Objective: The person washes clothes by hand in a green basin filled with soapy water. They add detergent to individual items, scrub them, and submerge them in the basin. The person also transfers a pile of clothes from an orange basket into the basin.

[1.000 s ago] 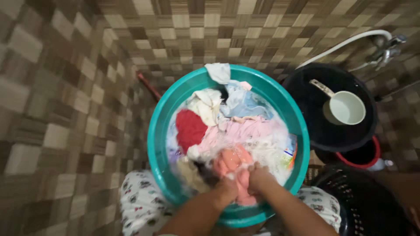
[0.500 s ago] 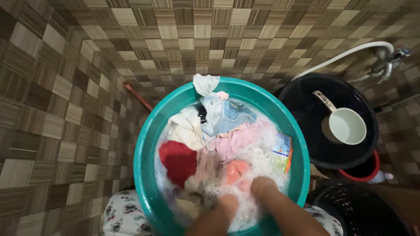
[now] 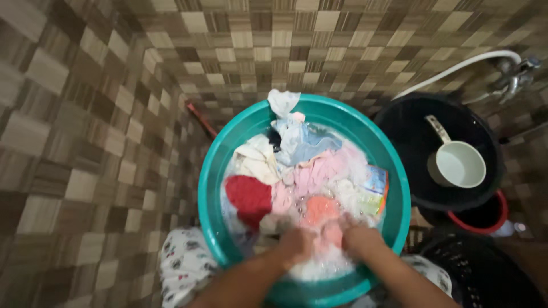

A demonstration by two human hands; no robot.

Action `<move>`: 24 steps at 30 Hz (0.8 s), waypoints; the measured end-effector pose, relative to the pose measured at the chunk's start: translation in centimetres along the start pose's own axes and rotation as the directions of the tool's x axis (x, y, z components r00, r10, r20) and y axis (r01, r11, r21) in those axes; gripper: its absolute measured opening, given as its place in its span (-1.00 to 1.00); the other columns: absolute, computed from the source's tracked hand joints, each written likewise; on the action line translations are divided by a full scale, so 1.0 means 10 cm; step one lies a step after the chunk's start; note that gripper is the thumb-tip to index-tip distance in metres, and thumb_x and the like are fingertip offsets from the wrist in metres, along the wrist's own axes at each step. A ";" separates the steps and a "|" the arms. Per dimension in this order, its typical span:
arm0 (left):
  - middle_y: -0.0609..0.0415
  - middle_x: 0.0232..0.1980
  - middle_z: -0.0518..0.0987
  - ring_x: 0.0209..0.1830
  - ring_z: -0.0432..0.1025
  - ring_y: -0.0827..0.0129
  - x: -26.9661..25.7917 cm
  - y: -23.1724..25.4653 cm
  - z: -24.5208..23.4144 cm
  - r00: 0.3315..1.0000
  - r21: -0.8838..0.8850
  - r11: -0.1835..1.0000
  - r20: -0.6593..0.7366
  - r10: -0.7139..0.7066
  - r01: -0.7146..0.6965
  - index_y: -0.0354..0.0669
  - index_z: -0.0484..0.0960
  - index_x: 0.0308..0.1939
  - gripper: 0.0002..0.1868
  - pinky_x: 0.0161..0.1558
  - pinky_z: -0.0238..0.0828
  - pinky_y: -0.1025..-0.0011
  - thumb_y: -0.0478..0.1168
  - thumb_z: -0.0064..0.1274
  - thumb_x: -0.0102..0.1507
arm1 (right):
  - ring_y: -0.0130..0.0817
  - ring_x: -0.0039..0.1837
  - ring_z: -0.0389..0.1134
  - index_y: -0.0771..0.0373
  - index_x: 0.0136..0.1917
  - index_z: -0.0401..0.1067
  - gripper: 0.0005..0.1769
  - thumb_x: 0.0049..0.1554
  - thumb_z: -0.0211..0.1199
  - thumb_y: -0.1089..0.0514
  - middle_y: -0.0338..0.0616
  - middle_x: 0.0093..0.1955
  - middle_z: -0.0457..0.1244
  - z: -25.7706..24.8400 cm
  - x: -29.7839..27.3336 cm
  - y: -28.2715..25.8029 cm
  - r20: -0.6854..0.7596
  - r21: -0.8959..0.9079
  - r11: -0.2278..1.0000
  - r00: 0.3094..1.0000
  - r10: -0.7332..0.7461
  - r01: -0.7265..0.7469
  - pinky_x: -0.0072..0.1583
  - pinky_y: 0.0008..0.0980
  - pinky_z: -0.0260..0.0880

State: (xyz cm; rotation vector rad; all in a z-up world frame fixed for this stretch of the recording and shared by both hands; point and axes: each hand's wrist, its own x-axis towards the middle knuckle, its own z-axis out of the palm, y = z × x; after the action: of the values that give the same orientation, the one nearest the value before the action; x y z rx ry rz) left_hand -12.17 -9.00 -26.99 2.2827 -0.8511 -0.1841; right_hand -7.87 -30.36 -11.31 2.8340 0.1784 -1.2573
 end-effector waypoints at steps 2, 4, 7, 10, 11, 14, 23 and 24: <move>-0.11 -0.22 0.61 -0.21 0.49 -0.01 0.08 0.02 -0.28 0.990 0.059 0.998 -0.142 0.013 -0.004 -0.13 0.66 -0.14 -0.73 -0.13 0.44 0.04 -0.20 -0.02 0.13 | 0.04 0.50 0.07 -0.04 0.64 -0.07 0.07 -0.02 0.40 -0.02 -0.09 0.70 -0.18 -0.06 -0.24 0.01 -0.088 0.006 1.000 0.996 -0.011 0.012 0.39 -0.01 0.19; -0.08 -0.15 0.57 -0.13 0.44 -0.01 0.18 -0.03 -0.65 0.967 0.168 0.985 -0.256 0.011 0.033 -0.11 0.65 -0.15 -0.71 -0.08 0.40 0.02 -0.21 -0.02 0.07 | -0.01 0.45 0.14 -0.05 0.57 0.03 -0.02 -0.05 0.38 -0.01 -0.07 0.64 -0.09 0.08 -0.40 0.05 -0.241 -0.019 0.999 0.970 -0.041 0.038 0.38 -0.02 0.22; -0.05 -0.05 0.53 0.00 0.37 0.02 0.23 -0.14 -1.09 0.958 0.346 0.916 -0.261 -0.116 0.205 -0.09 0.64 -0.14 -0.74 -0.02 0.31 0.00 -0.22 -0.01 0.10 | -0.06 0.37 0.26 -0.04 0.33 0.33 -0.42 0.02 0.25 0.06 -0.09 0.45 0.14 0.40 -0.48 0.17 -0.476 -0.068 0.996 0.876 -0.081 0.055 0.35 -0.06 0.27; -0.04 0.04 0.53 0.14 0.34 0.04 0.18 -0.30 -1.43 0.933 0.536 0.779 -0.049 -0.355 0.325 -0.09 0.66 -0.14 -0.82 0.11 0.28 -0.04 -0.25 -0.02 0.23 | -0.12 0.37 0.29 -0.06 0.10 0.48 -0.69 0.05 0.23 0.06 -0.23 0.26 0.31 0.63 -0.49 0.31 -0.599 0.021 0.999 0.801 -0.009 0.028 0.39 -0.08 0.28; -0.07 0.03 0.54 0.10 0.37 0.01 0.18 -0.29 -1.52 0.926 0.527 0.781 -0.035 -0.375 0.335 -0.11 0.67 -0.17 -0.82 0.07 0.31 -0.02 -0.25 0.01 0.19 | -0.12 0.36 0.29 -0.07 0.03 0.51 -0.78 0.09 0.22 0.08 -0.25 0.24 0.33 0.68 -0.49 0.32 -0.657 0.083 0.997 0.752 0.050 0.006 0.38 -0.02 0.26; -0.14 -0.12 0.58 -0.08 0.47 -0.02 0.35 -0.07 -1.85 0.898 0.303 0.854 -0.012 -0.440 0.423 -0.18 0.68 -0.26 -0.84 -0.07 0.43 0.06 -0.23 0.12 0.13 | -0.09 0.39 0.26 -0.06 -0.02 0.54 -0.78 0.02 0.26 0.14 -0.20 0.32 0.31 0.72 -0.50 0.37 -0.791 0.110 0.993 0.602 0.106 -0.031 0.37 0.06 0.21; 0.17 -0.44 0.57 -0.47 0.44 0.48 0.97 1.21 -3.27 0.927 -0.681 0.671 0.031 -0.373 0.293 -0.22 0.60 -0.31 -0.83 -0.44 0.35 0.44 -0.22 0.26 0.23 | -0.08 0.41 0.23 0.02 0.28 0.46 -0.32 -0.17 0.35 0.13 -0.06 0.45 0.22 0.87 -0.36 0.32 -0.821 0.238 0.971 0.528 0.218 -0.031 0.46 0.26 -0.06; 0.17 -0.38 0.59 -0.39 0.45 0.49 0.99 1.30 -3.36 0.956 -0.754 0.625 0.015 -0.293 0.203 -0.25 0.63 -0.27 -0.83 -0.35 0.39 0.46 -0.22 0.26 0.25 | -0.12 0.39 0.25 0.03 0.31 0.44 -0.33 -0.12 0.33 0.12 -0.07 0.44 0.23 0.90 -0.33 0.31 -0.812 0.255 0.966 0.531 0.240 -0.047 0.47 0.31 -0.09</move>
State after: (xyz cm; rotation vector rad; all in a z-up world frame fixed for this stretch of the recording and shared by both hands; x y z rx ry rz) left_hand 0.33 -3.69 7.76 1.5699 -0.2826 -0.4439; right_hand -16.27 -34.42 -14.95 3.2679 -0.1908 0.2601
